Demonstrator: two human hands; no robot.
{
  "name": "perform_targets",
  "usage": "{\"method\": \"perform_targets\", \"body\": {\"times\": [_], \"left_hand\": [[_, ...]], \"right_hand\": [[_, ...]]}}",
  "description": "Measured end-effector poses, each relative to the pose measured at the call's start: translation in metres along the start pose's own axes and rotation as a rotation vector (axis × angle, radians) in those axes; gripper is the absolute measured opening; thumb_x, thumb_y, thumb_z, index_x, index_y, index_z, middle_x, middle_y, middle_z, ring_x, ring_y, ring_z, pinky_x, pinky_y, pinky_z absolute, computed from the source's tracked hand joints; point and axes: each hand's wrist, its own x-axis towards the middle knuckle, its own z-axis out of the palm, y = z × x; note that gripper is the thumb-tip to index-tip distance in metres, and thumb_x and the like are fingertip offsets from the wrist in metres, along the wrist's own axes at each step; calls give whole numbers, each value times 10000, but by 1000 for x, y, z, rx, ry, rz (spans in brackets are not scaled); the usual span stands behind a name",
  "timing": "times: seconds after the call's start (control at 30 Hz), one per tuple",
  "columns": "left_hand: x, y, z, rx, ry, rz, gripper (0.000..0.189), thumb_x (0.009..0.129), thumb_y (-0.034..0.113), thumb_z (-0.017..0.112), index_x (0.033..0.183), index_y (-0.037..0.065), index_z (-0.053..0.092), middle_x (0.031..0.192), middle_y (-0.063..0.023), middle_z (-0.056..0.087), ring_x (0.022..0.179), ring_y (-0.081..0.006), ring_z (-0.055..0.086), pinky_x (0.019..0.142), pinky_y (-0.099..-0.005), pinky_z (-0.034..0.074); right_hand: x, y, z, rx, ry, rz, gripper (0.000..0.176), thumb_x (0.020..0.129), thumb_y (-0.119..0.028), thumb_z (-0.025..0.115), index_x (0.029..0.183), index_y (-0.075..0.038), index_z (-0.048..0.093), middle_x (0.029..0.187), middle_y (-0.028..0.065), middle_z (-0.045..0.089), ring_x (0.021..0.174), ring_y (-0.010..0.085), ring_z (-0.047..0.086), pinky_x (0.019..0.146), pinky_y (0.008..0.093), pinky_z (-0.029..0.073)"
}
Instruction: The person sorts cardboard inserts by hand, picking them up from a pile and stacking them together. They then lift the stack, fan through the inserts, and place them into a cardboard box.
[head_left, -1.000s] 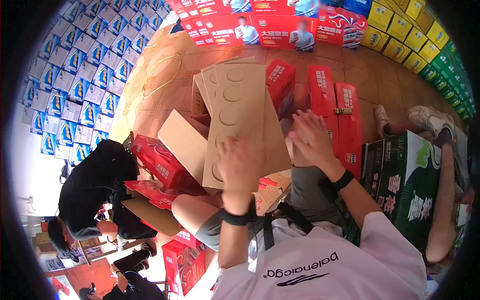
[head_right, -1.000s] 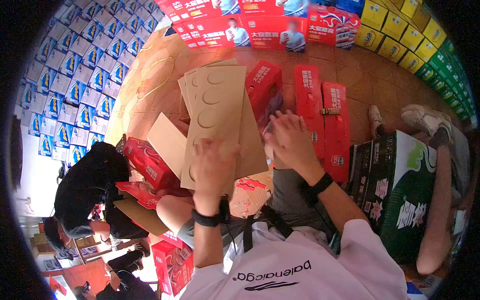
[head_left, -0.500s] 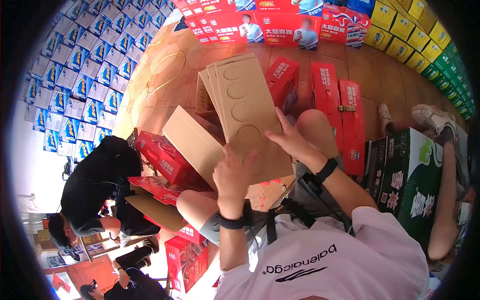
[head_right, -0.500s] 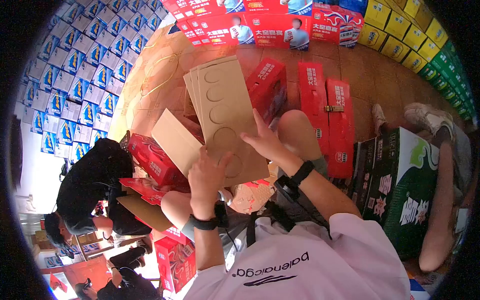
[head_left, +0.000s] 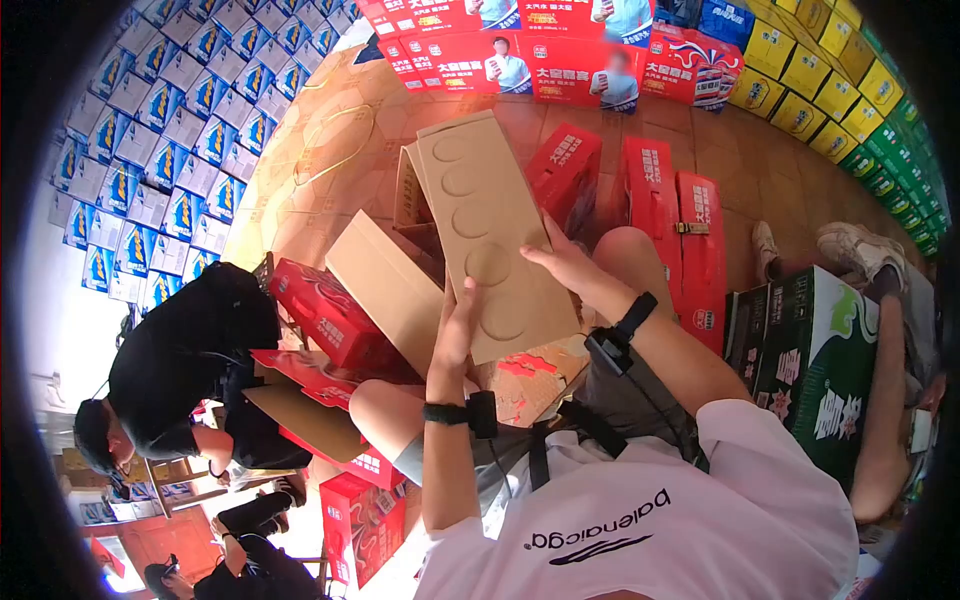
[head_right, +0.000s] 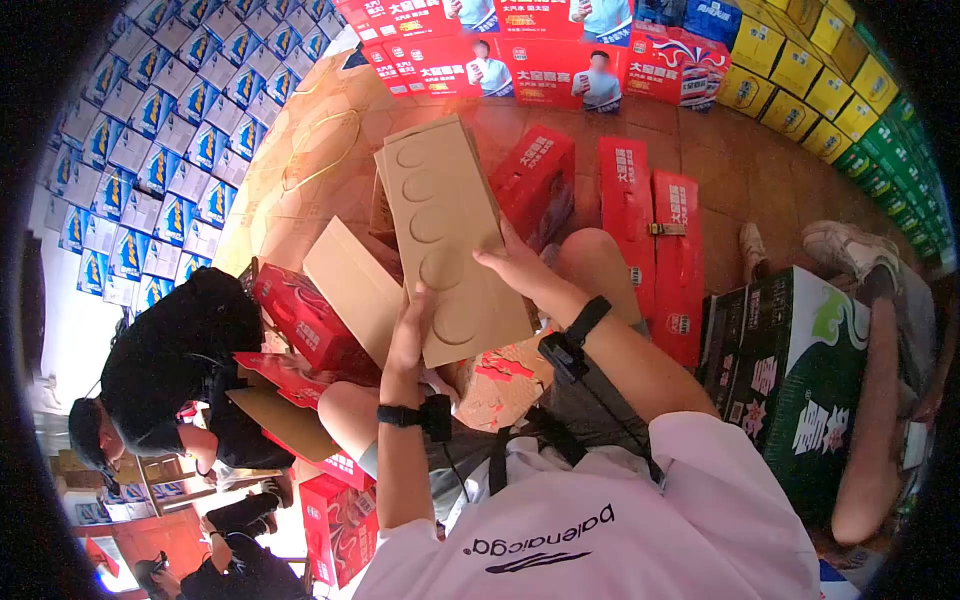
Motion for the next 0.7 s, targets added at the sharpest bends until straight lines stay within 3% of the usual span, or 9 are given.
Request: {"method": "perform_targets", "body": {"times": [0.2,0.3,0.43,0.53,0.63,0.7], "left_hand": [[1,13,0,-107,-29,-59,730,1043,280,544,1608,67,136,1579,-173,342,1452,-297,366,1170,-415,360],[3,9,8,-136,-47,-13,731,1044,280,535,1609,65,124,1574,-184,345,1450,-298,370,1168,-413,361],[10,-1,11,-14,-69,37,758,1048,315,521,1612,53,88,1584,-202,325,1455,-297,363,1167,-405,357],[8,-6,0,-102,-28,-32,796,1045,339,527,1615,43,56,1601,-211,297,1459,-297,360,1170,-396,351],[8,-17,-1,-133,23,-104,787,1044,385,512,1617,41,95,1615,-185,290,1458,-284,369,1168,-381,354],[6,-22,3,-141,36,-159,680,1054,411,462,1568,24,244,1543,-170,402,1387,-268,453,1145,-381,389]], "right_hand": [[12,12,7,-121,58,23,906,915,-286,680,1617,-77,147,1636,168,293,1512,302,281,1223,381,214],[9,2,7,-142,107,-5,862,918,-275,671,1608,-86,190,1614,155,339,1490,282,326,1207,382,250],[4,-12,-6,-1,44,80,783,939,-244,640,1591,-76,239,1567,134,411,1434,247,405,1170,374,312],[0,-24,-10,138,7,100,741,953,-215,622,1580,-64,259,1540,122,444,1407,230,432,1153,369,336],[0,-27,-8,244,14,143,713,967,-199,610,1573,-55,264,1535,118,439,1405,217,425,1152,362,336],[5,-15,-4,198,-33,82,703,987,-214,603,1574,-54,252,1541,110,419,1413,204,404,1153,349,329]]}}
